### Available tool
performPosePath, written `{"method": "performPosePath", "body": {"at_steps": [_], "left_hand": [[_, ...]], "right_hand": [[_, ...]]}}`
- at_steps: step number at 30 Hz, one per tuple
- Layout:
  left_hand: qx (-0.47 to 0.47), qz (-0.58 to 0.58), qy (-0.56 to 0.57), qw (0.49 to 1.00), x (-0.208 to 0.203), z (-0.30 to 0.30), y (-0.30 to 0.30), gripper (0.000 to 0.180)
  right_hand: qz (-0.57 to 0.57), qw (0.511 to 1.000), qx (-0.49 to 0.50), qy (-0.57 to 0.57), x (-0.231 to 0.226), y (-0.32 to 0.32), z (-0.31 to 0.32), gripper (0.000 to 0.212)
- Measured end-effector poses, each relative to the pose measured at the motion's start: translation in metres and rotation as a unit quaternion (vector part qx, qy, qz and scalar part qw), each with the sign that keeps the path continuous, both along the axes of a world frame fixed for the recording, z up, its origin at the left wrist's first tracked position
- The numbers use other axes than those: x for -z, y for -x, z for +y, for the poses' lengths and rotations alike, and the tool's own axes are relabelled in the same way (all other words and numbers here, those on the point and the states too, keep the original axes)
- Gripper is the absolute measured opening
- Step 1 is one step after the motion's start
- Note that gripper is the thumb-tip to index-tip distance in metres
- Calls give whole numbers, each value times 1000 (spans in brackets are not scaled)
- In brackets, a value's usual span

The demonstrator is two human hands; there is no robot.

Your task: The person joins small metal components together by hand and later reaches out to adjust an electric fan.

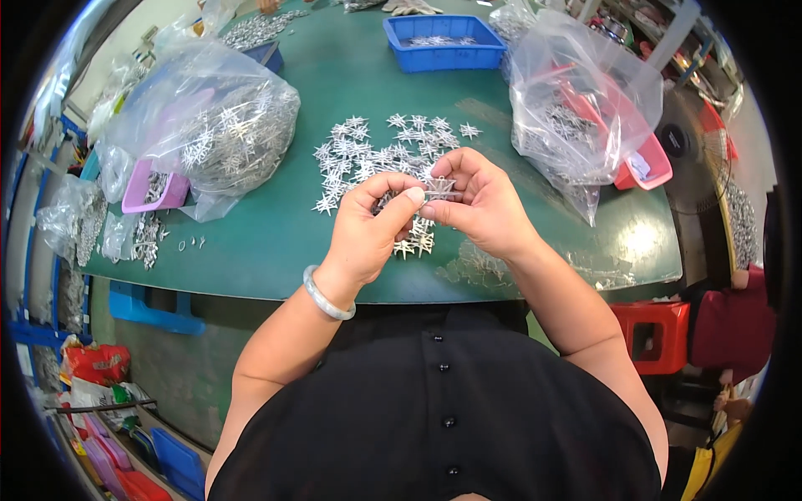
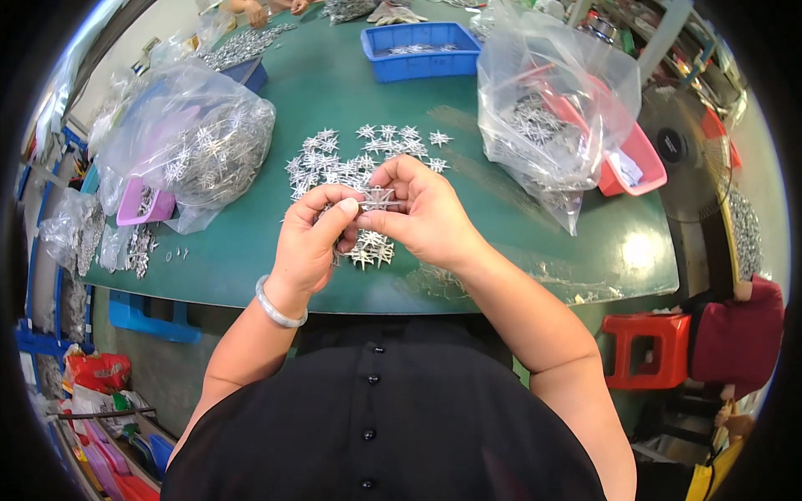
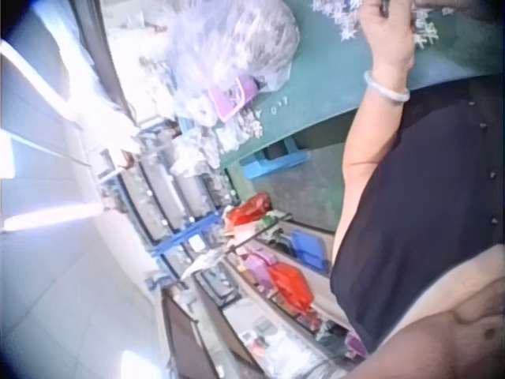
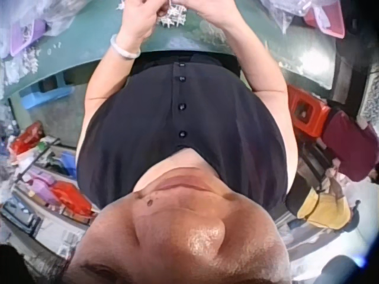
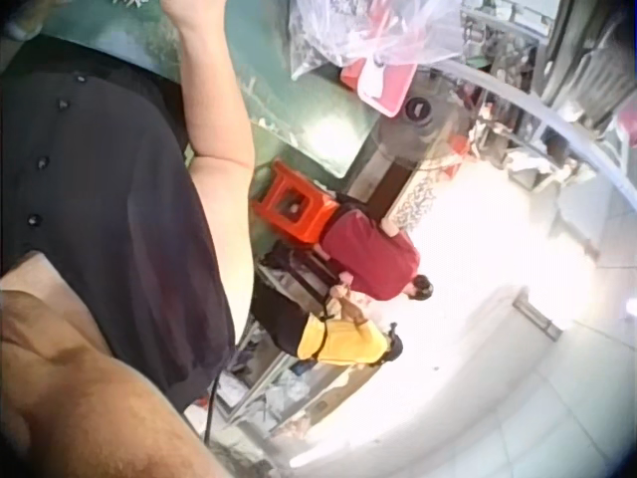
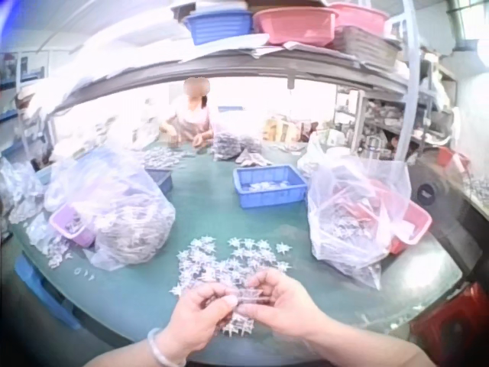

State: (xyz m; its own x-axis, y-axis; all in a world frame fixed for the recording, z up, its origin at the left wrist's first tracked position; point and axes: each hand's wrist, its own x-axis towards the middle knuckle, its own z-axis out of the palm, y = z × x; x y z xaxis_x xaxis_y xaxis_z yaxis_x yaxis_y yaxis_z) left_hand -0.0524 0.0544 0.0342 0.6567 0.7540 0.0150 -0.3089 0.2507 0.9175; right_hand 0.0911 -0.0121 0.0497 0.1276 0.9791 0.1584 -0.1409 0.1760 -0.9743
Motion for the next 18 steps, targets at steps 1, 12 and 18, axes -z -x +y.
{"method": "performPosePath", "body": {"at_steps": [1, 12, 18], "left_hand": [[4, 0, -36, 999, 0, -4, -1, 6], [-26, -17, -41, 999, -2, -35, -12, 4], [6, 0, -64, 998, -1, -45, -11, 5]], "right_hand": [[4, 1000, 5, -2, 0, -1, -5, 30], [66, 997, 37, 22, 4, -11, -53, 13], [87, 995, 45, 22, 9, -12, -65, 12]]}}
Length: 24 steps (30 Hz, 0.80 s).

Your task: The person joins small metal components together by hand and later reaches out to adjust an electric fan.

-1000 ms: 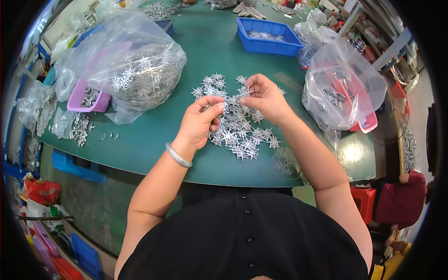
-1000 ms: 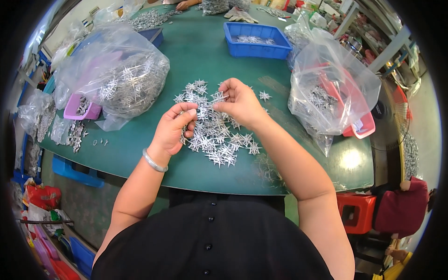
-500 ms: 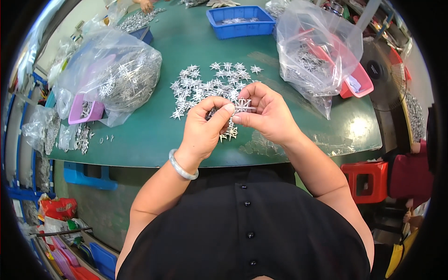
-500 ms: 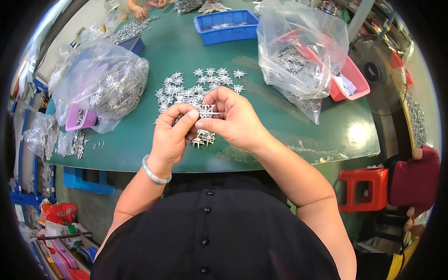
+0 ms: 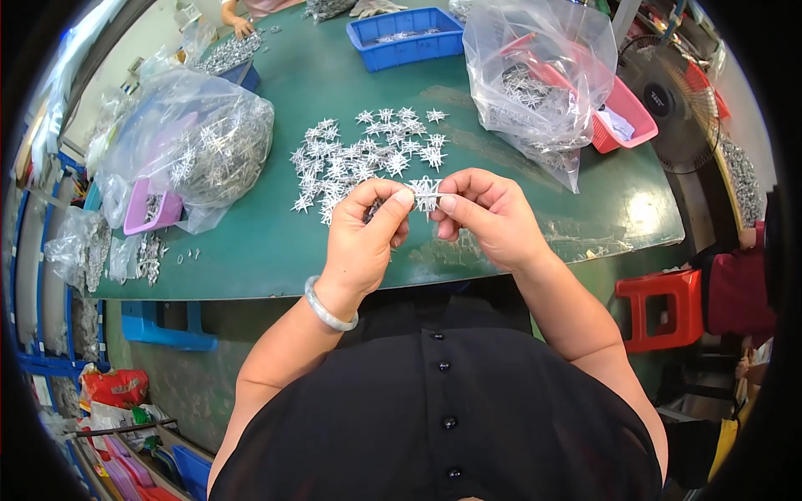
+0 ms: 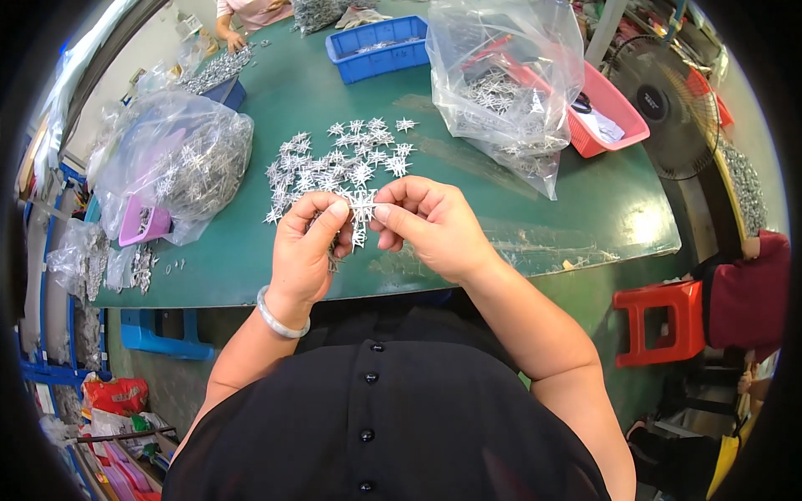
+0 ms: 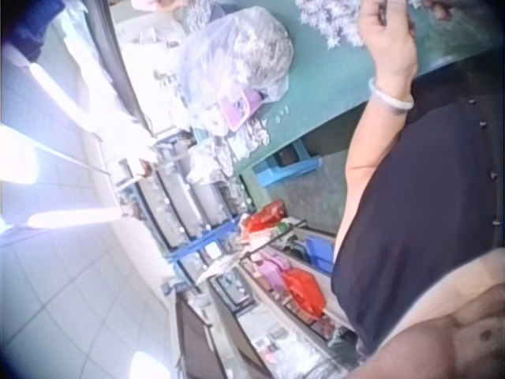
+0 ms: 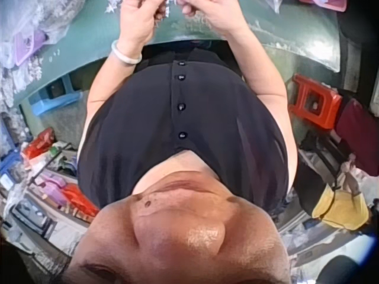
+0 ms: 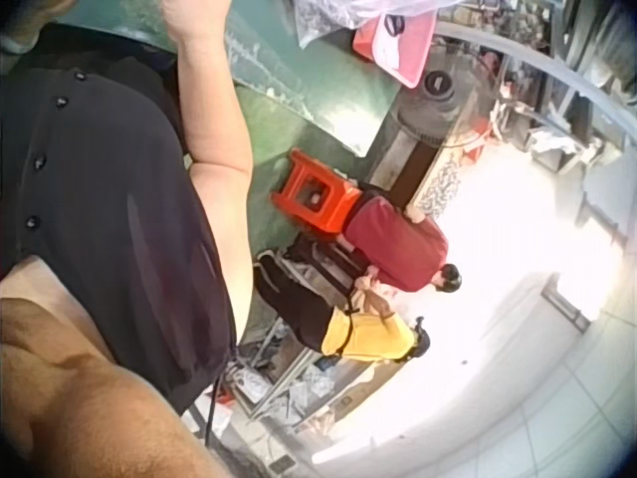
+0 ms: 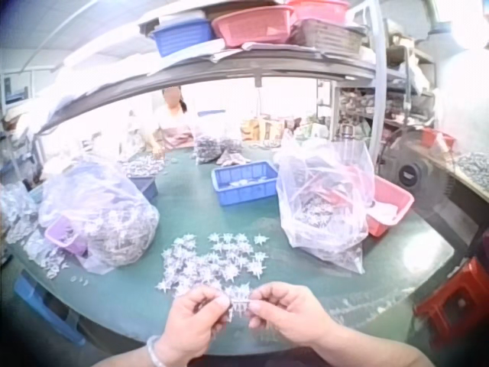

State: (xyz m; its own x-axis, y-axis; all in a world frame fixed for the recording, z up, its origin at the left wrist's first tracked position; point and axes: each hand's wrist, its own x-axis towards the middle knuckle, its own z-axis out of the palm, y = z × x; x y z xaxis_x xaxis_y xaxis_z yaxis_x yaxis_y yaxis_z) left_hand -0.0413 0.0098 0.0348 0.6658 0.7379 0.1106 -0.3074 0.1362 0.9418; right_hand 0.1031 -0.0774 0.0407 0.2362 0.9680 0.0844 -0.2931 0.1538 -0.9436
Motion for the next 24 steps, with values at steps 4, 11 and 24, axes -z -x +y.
{"method": "performPosePath", "body": {"at_steps": [4, 11, 24], "left_hand": [[-2, 5, 2, 1000, 0, -3, 2, 5], [-5, 9, -10, 1000, 2, -5, 3, 6], [-12, 14, -11, 1000, 3, -6, 1, 4]], "right_hand": [[26, 1000, -3, -6, 5, 1, -2, 12], [21, 1000, -5, 4, 6, 0, -4, 13], [8, 1000, 0, -2, 10, -4, -6, 14]]}}
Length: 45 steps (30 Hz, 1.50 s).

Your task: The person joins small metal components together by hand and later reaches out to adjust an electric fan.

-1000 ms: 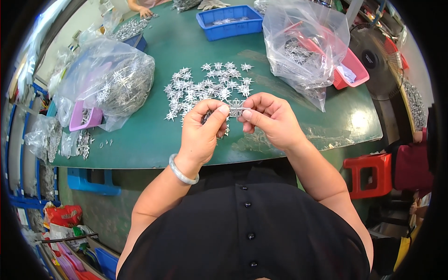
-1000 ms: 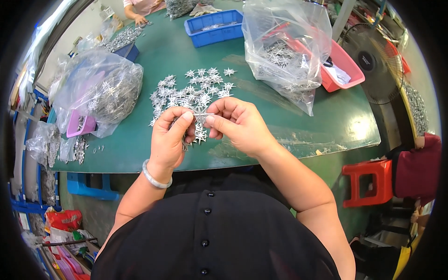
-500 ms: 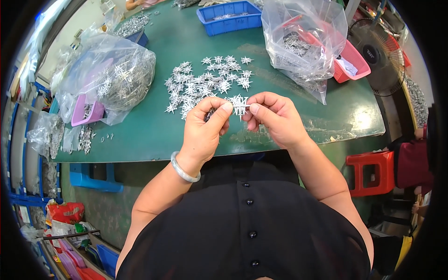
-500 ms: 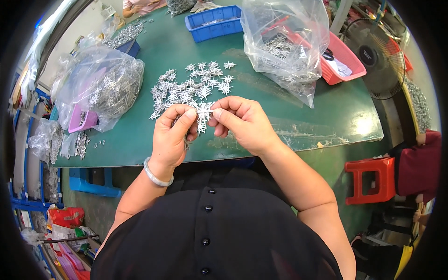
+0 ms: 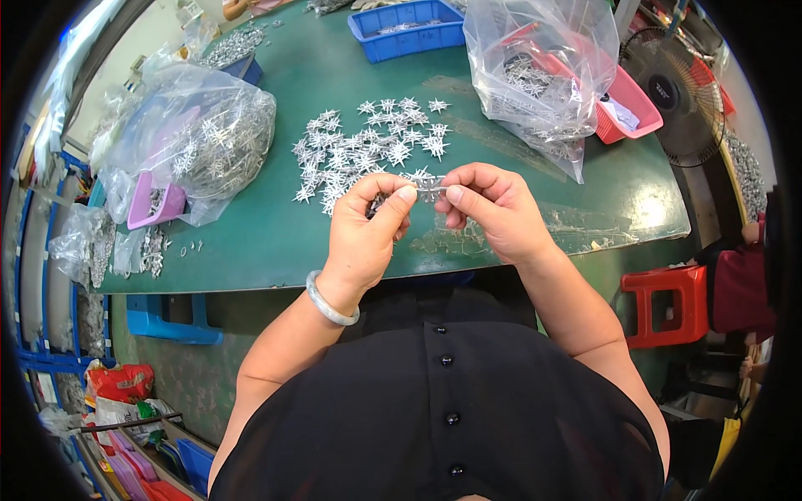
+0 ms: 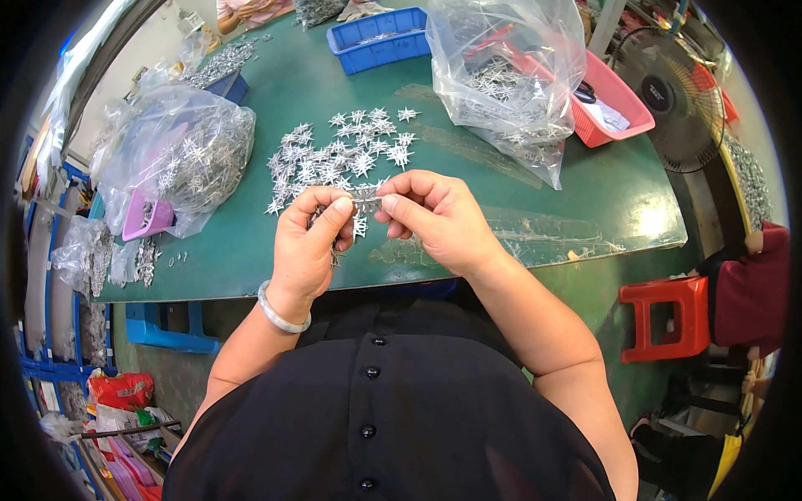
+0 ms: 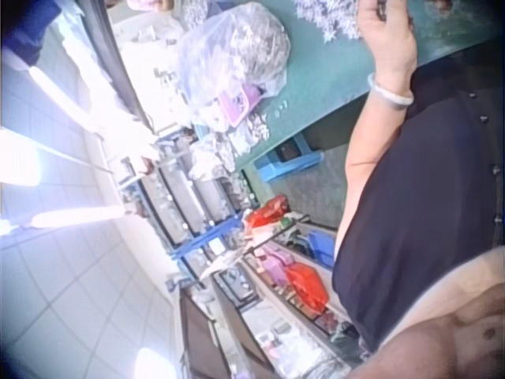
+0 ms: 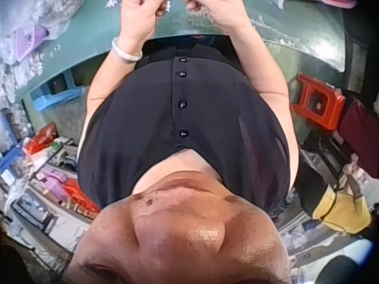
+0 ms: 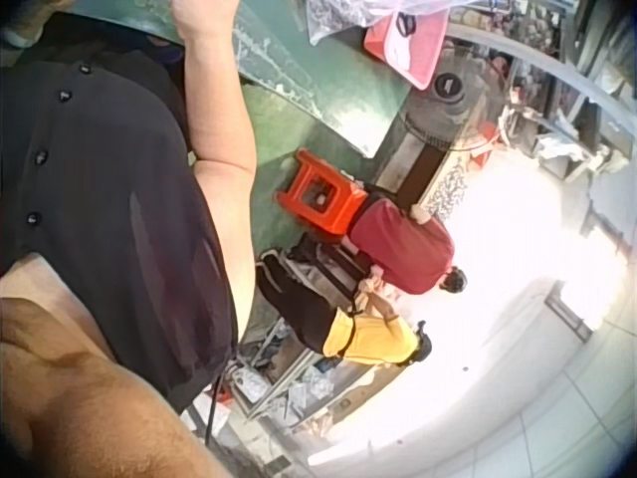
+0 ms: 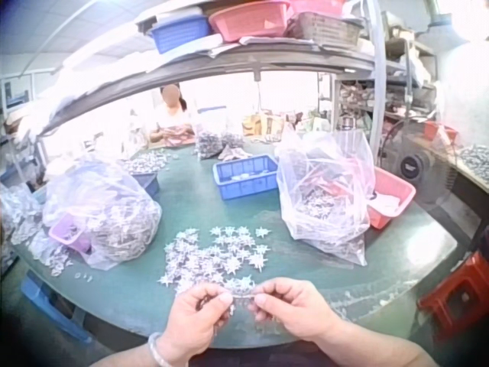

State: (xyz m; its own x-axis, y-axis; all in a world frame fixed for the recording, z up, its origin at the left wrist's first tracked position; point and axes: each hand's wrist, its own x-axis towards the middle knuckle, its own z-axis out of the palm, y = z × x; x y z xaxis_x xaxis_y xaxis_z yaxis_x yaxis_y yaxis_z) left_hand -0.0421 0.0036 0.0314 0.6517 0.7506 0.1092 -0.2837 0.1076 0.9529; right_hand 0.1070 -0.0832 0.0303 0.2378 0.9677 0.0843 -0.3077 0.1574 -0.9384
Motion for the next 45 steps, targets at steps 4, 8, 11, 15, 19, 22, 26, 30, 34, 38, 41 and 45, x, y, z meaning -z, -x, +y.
{"method": "performPosePath", "body": {"at_steps": [4, 8, 11, 15, 19, 22, 26, 30, 34, 38, 41, 45], "left_hand": [[-3, 7, -51, 999, 5, 3, 1, 5], [-10, 0, -89, 996, 9, 4, 1, 7], [-13, -2, -98, 995, 10, 4, 2, 7], [-16, -8, -100, 995, 11, 4, 2, 7], [-19, -11, -119, 993, 13, 5, 1, 7], [-24, -10, -120, 992, 14, 6, 1, 8], [-30, -6, -121, 992, 16, 6, 1, 8], [-16, 11, -83, 996, 18, 8, 2, 7], [3, 0, -36, 999, 21, 10, 2, 7], [23, 2, 17, 1000, 23, 13, 2, 7], [44, 0, 53, 998, 25, 13, 2, 8], [77, -3, 82, 994, 29, 16, 4, 9]], "right_hand": [[-41, 999, 22, -19, 1, 0, 1, 15], [-46, 998, 20, -24, 3, -1, 1, 15], [-59, 998, 26, -25, 4, -1, 1, 14], [-71, 996, 35, -33, 4, 1, 1, 13], [-93, 994, 42, -39, 5, 1, 1, 13], [-105, 993, 47, -38, 3, 1, 1, 12], [-129, 990, 50, -35, 2, 2, 1, 12], [-175, 981, 62, -49, 3, 2, 1, 13], [-252, 961, 81, -79, 2, 3, 1, 13], [-283, 947, 99, -115, -1, 7, 2, 12], [-311, 936, 116, -117, -2, 9, 2, 12], [-322, 931, 120, -123, -4, 11, 3, 11]]}}
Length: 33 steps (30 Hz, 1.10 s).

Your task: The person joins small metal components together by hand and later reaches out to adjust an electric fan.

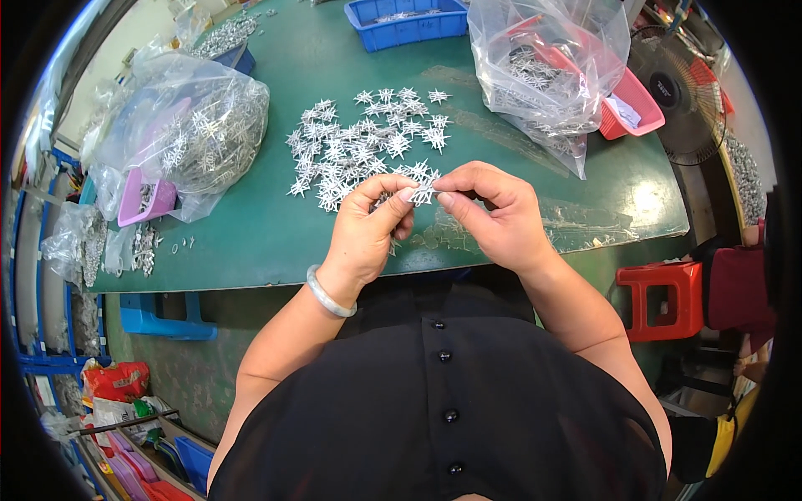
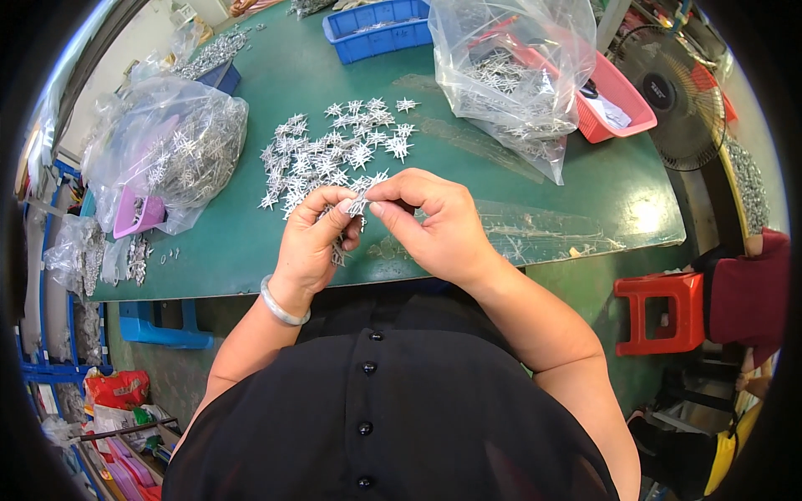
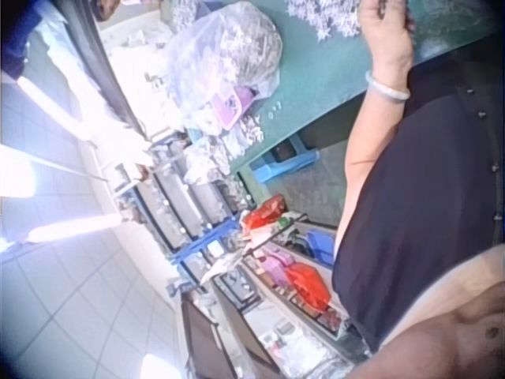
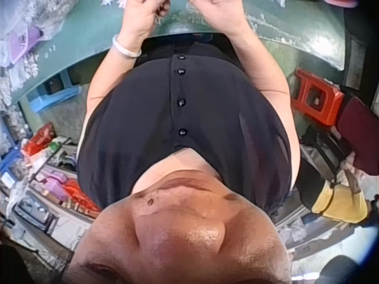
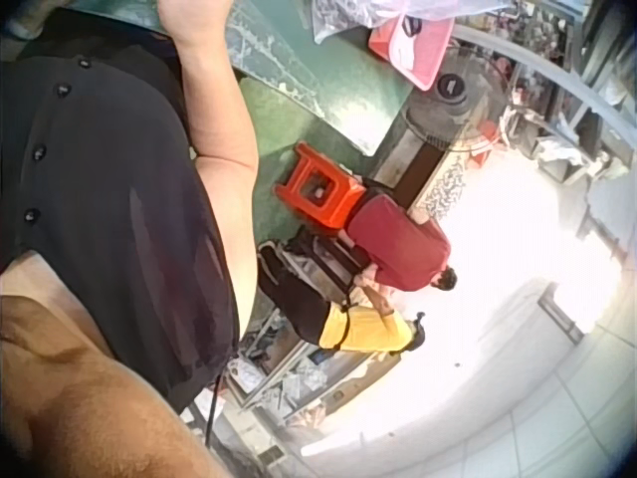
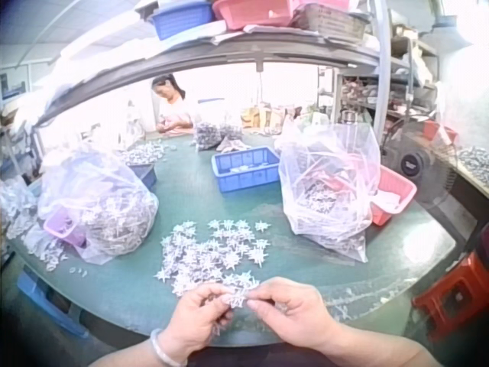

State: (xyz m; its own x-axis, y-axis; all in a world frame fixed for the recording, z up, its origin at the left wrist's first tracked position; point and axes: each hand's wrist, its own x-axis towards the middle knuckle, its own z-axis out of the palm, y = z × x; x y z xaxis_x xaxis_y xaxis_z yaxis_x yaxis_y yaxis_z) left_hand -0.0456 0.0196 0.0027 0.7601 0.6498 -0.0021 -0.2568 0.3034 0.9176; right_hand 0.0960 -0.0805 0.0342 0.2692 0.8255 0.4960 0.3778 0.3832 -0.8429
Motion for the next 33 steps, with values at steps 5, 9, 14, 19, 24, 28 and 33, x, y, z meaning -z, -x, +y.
{"method": "performPosePath", "body": {"at_steps": [5, 9, 14, 19, 24, 28, 33], "left_hand": [[-3, -3, 10, 1000, 1, 0, 0, 9], [-30, 7, -8, 1000, -2, -3, 0, 8], [-71, 4, -94, 993, -5, -6, 2, 6], [-128, 16, -193, 973, -8, -9, 2, 6], [-157, 30, -365, 917, -11, -9, 3, 2], [-163, 39, -393, 904, -12, -10, 3, 2], [-173, 43, -425, 887, -9, -7, 3, 3]], "right_hand": [[-2, 1000, 2, 6, 1, 1, 1, 11], [29, 999, -3, 29, 5, 0, 2, 13], [272, 953, -88, 105, 14, -6, 6, 16], [386, 899, -165, 121, 23, -13, 10, 18], [438, 865, -201, 141, 31, -15, 11, 18], [453, 854, -213, 145, 35, -15, 11, 19], [452, 851, -213, 160, 35, -14, 11, 18]]}}
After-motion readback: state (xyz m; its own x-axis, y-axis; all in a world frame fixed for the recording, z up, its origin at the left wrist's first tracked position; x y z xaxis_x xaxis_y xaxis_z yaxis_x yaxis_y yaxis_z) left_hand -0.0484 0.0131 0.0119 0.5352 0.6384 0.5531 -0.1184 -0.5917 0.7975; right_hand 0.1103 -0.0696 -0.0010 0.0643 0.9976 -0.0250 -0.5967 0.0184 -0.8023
